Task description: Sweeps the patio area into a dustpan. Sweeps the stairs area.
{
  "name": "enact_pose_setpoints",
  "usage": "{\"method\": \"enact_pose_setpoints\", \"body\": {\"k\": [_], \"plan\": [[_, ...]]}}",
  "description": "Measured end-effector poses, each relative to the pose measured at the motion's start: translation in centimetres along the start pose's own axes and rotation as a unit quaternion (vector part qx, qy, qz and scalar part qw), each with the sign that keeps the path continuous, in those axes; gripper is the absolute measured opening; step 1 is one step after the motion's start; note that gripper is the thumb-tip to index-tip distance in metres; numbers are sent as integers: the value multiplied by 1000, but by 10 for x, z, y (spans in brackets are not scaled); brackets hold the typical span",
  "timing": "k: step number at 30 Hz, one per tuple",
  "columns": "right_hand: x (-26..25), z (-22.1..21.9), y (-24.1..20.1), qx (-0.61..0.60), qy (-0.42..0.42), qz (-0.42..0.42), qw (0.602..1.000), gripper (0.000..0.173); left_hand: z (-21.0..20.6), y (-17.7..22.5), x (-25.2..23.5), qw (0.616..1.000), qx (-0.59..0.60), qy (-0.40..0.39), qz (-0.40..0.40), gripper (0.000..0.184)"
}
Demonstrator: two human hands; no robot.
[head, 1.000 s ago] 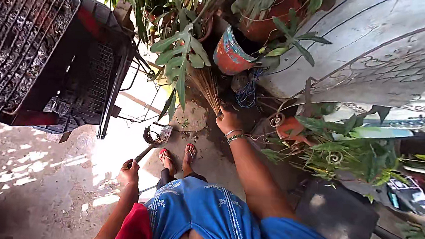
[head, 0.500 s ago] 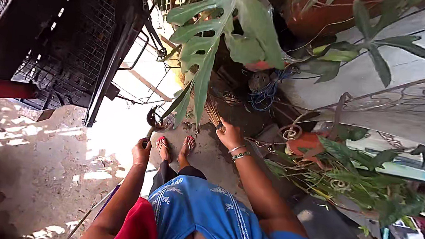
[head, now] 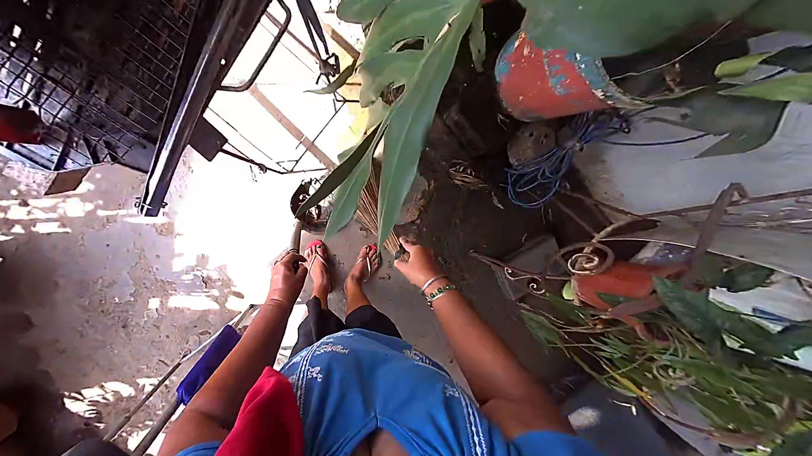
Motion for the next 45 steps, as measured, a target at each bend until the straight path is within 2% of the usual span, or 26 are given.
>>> {"method": "enact_pose_setpoints", "body": {"k": [4, 7, 9, 11, 14, 17, 21, 24, 27, 29, 32, 35, 37, 39, 41, 45], "plan": [[47, 52, 18, -72, 46, 17, 996, 57, 8, 2, -4, 1000, -2, -10, 8, 30], [34, 69, 30, -108, 82, 12, 991, 58, 10, 2, -5, 1000, -3, -3, 19, 28], [7, 58, 39, -112, 92, -3, 989, 64, 9, 2, -5, 1000, 2, 2, 17, 27], [-5, 28, 32, -89, 80, -16, 993, 66, 8, 3, -4, 1000, 6, 4, 23, 27], [5, -28, 15, 0, -4, -23, 1000, 65, 8, 4, -1, 999, 18, 22, 31, 25], [34, -40, 13, 26, -57, -10, 998, 64, 7, -3, 4, 998, 30, 43, 31, 24], [74, 11, 19, -22, -23, 13, 999, 59, 15, -22, 16, 994, 58, 80, 41, 24], [85, 60, 11, -3, 30, 31, 999, 56, 27, -37, 29, 988, 81, 118, 50, 24], [68, 99, -1, 6, 78, 44, 996, 56, 35, -47, 40, 982, 105, 143, 63, 22], [45, 110, -15, -11, 102, 43, 994, 58, 37, -49, 44, 979, 117, 150, 72, 22], [-7, 90, -33, -34, 113, 25, 993, 63, 34, -46, 41, 977, 111, 151, 99, 23], [-41, 35, -49, 22, 78, 16, 997, 67, 30, -39, 35, 978, 106, 138, 118, 24], [-32, -6, -55, 82, 26, 21, 996, 65, 26, -33, 30, 981, 103, 125, 106, 24], [-7, -24, -57, 113, -15, 34, 993, 60, 25, -31, 24, 985, 98, 111, 92, 24], [22, -11, -55, 119, -23, 47, 992, 56, 25, -31, 19, 987, 91, 99, 83, 25], [60, 39, -43, 90, 14, 41, 995, 56, 22, -39, 15, 988, 94, 90, 82, 24]]}}
Point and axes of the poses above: each hand's wrist, its own x-axis away from the middle knuckle, its own z-axis out of the back of the hand, y = z × x, the point moved 8 cm from there along -x, towards the middle knuckle, and after that the axes turned 7 degrees about -y, right-handed, at the moved point
